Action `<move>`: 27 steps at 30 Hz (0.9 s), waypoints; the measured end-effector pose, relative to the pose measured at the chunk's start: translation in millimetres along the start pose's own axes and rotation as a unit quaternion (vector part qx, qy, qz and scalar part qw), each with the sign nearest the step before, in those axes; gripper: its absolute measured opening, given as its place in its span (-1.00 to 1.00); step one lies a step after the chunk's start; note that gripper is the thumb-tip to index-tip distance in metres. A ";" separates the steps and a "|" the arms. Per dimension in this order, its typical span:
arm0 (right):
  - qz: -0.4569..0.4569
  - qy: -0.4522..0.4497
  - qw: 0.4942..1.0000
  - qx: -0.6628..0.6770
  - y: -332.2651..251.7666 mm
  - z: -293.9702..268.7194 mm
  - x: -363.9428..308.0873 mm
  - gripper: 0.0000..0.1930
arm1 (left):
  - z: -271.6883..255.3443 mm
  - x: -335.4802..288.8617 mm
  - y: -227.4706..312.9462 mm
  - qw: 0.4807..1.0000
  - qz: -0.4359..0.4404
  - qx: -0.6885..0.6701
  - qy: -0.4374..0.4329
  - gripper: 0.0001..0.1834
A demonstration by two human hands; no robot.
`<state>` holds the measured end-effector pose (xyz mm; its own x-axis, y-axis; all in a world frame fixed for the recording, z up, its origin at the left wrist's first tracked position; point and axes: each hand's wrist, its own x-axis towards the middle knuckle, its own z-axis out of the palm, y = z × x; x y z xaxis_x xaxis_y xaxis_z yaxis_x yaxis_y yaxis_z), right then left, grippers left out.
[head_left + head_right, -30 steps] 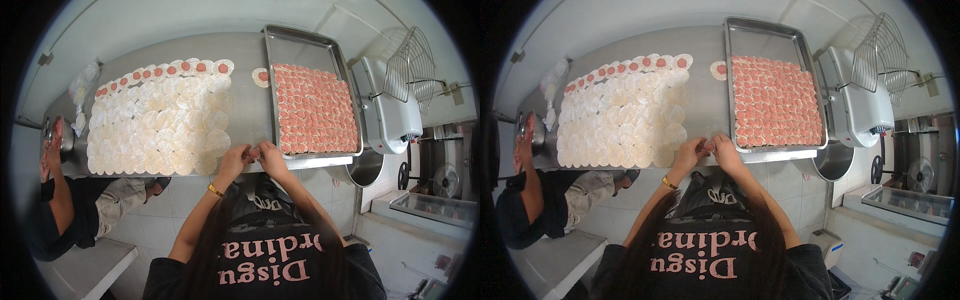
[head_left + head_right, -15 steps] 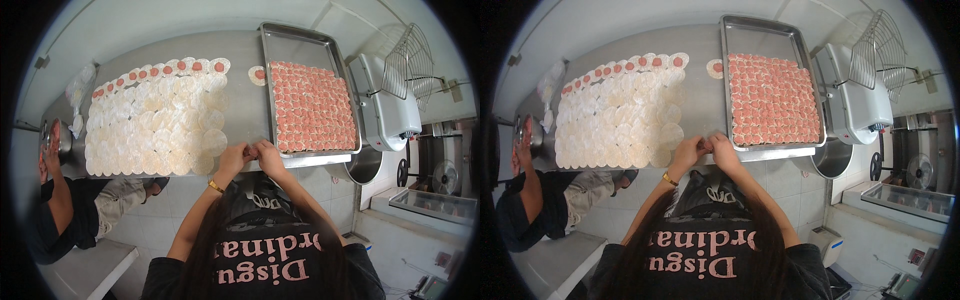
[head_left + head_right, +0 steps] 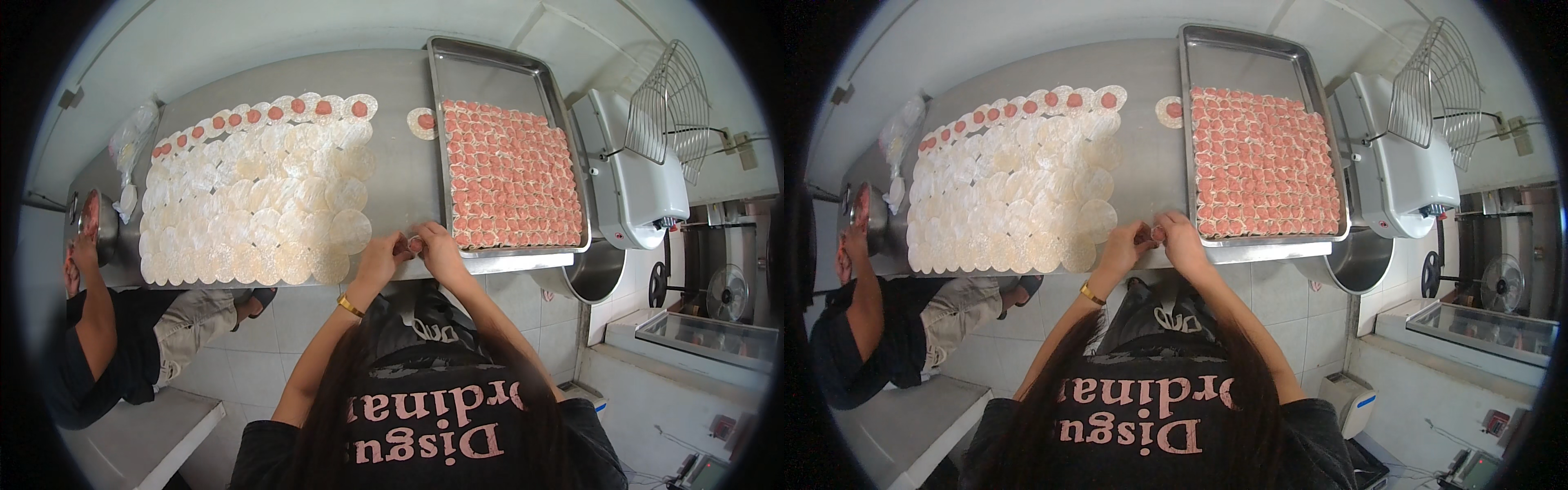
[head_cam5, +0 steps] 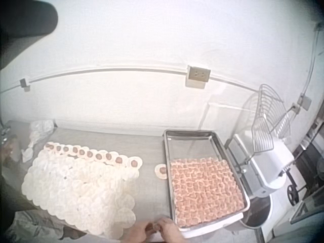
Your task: The person places small pink filling onto white circular wrappers and folds them into dumplings, then arranges the finished dumplings on a metal tray. Another person assists by placing filling onto wrappers.
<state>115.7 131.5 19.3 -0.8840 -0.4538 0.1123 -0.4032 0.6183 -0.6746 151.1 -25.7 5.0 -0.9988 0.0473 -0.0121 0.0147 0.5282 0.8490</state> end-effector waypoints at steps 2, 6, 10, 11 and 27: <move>-0.013 0.051 0.998 -0.038 -0.5 0.1 -1.3 -0.83 | -1.4 -0.7 1.2 0.999 -0.024 -0.028 0.000 -0.77; -0.009 -0.068 0.997 -0.030 2.0 -5.9 3.2 -0.68 | -0.1 1.7 3.5 1.000 -0.011 0.029 -0.003 -0.78; -0.007 -0.031 0.999 0.014 1.3 -10.5 3.2 -0.69 | -3.2 -3.6 6.2 0.999 -0.016 0.033 0.005 -0.76; -0.003 -0.003 1.000 0.008 0.6 -10.2 2.1 -0.71 | -4.4 -4.7 7.2 1.000 -0.026 0.018 0.003 -0.75; -0.115 -0.142 0.981 -0.069 9.2 -4.0 4.2 -0.72 | -25.7 -4.3 -2.0 0.993 -0.102 0.006 0.058 -0.81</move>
<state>107.3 137.8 16.5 -0.6728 -0.7393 0.0290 -0.6295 0.5515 -0.5473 154.1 -48.7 17.0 -0.9799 -0.1582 -0.1214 -0.1878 0.5268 0.8290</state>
